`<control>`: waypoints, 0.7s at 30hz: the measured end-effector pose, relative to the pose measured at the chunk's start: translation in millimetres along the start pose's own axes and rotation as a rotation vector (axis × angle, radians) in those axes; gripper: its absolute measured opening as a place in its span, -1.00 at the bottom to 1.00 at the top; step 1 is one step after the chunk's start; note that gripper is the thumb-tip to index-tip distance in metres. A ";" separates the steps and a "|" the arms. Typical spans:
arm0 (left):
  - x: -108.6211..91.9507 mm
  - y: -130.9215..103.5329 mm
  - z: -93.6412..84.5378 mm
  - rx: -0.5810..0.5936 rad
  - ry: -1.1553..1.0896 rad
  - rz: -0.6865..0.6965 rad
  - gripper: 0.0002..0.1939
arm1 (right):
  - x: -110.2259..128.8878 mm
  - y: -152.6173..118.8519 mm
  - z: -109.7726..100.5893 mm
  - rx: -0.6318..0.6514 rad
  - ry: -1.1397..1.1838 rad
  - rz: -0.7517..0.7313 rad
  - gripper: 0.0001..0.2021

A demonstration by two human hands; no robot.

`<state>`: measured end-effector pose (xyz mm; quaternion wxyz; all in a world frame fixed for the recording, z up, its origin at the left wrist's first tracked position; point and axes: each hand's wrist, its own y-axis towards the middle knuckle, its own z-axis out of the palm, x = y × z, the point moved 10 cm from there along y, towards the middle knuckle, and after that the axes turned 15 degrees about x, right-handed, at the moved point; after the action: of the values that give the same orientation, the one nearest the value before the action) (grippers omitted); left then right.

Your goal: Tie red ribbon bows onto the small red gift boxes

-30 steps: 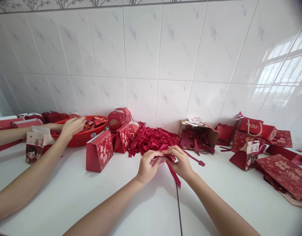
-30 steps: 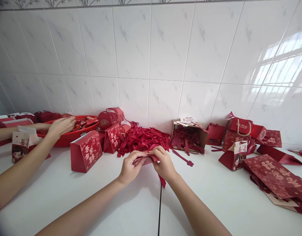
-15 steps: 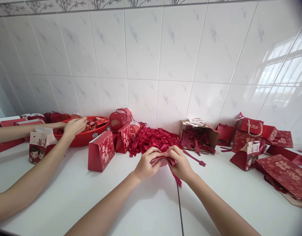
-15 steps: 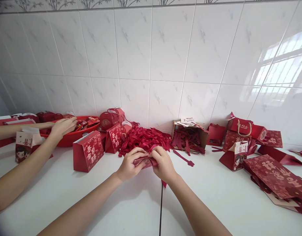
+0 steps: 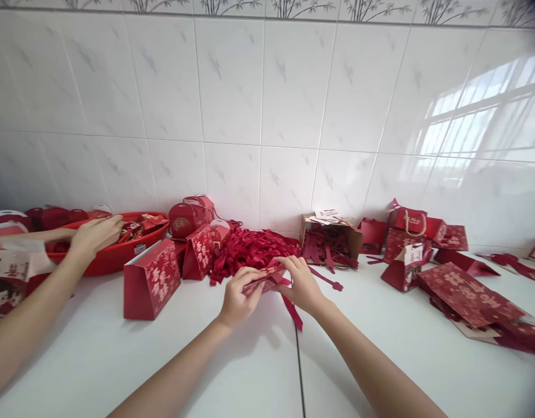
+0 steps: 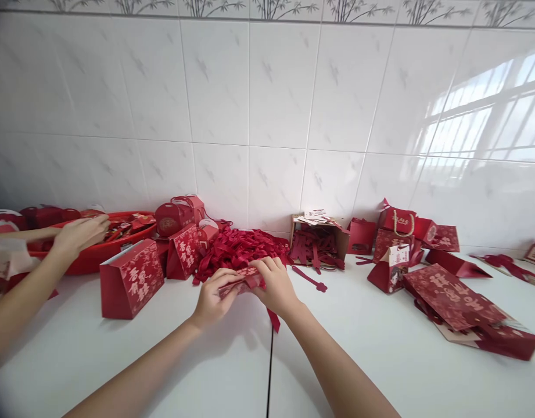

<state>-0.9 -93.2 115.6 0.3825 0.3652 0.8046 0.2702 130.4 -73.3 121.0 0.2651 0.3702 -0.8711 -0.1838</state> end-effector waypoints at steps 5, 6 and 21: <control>11.2 -0.8 1.6 -0.051 -0.171 -0.142 -0.92 | -39.4 -0.8 10.0 0.081 0.312 0.178 -0.64; 13.4 -1.1 4.5 -0.041 -0.188 -0.169 -0.88 | -43.3 -0.8 10.6 0.087 0.343 0.183 -0.72; 73.1 -15.2 12.4 -0.009 0.177 -0.322 -0.72 | -200.7 -132.9 -167.0 -0.843 0.354 0.810 -0.65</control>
<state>-28.8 -42.2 67.2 0.3501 0.2044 0.8820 0.2402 420.5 -32.5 119.2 0.5783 -0.1025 -0.7377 -0.3329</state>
